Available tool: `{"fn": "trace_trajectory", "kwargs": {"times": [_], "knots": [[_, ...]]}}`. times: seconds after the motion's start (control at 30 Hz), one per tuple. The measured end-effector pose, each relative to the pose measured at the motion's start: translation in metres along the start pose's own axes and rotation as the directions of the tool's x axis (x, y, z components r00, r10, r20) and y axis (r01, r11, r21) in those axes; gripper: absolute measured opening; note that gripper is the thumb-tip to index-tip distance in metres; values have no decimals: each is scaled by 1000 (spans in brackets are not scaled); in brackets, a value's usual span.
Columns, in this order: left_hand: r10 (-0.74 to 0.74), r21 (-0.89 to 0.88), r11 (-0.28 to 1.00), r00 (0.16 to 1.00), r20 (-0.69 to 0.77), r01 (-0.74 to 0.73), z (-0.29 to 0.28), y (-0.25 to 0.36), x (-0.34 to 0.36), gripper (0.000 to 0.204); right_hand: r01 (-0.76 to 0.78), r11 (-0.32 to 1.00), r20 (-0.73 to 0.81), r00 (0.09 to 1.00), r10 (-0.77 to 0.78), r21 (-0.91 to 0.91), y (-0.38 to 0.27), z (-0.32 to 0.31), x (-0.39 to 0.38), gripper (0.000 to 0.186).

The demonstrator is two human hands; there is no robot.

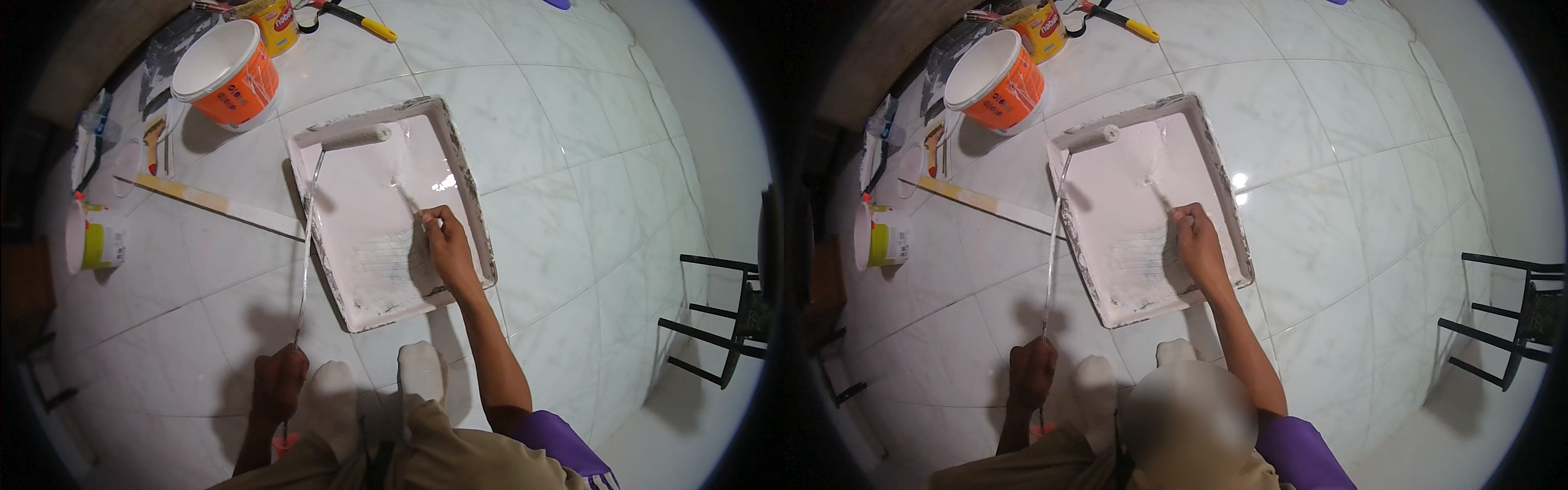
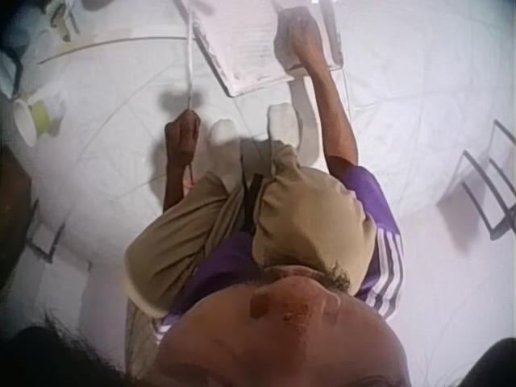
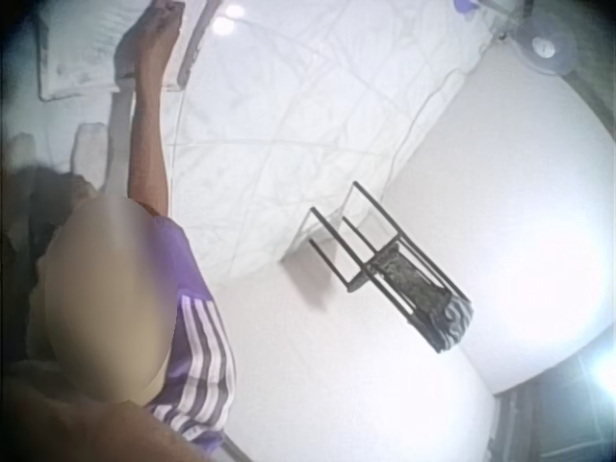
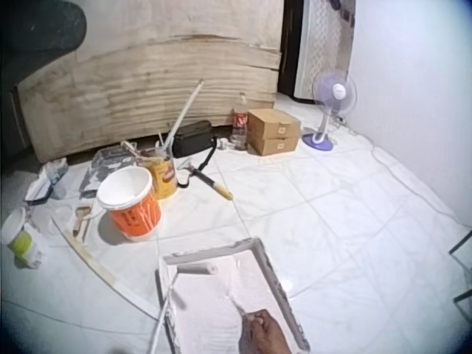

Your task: The person uses a paintbrush to spread white paint evenly across a paint tray, then picks up the tray and moves it across the room.

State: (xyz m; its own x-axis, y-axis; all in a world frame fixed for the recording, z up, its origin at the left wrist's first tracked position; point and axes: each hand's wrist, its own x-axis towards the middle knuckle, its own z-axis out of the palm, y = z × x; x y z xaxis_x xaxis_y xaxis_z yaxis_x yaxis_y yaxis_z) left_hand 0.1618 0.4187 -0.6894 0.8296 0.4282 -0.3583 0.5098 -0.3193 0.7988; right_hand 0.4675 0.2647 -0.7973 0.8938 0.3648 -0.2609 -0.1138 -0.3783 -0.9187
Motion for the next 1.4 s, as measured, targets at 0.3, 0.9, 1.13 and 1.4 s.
{"fn": "trace_trajectory", "kwargs": {"times": [0.3,0.9,1.13,1.4], "knots": [[-49,-16,999,998,-36,48,2,3,-3,49,-38,999,74,996,38,4,-10,-1,-8,22],[-81,-36,996,996,-35,80,3,2,-2,44,-138,990,195,972,129,33,-13,-12,-3,25],[2,1,1000,1000,-20,-2,3,1,0,41,-72,995,71,995,68,65,-12,-8,-2,23],[60,46,997,998,18,-61,2,-9,-5,16,-17,999,-6,1000,17,35,-4,-8,0,23]]}}
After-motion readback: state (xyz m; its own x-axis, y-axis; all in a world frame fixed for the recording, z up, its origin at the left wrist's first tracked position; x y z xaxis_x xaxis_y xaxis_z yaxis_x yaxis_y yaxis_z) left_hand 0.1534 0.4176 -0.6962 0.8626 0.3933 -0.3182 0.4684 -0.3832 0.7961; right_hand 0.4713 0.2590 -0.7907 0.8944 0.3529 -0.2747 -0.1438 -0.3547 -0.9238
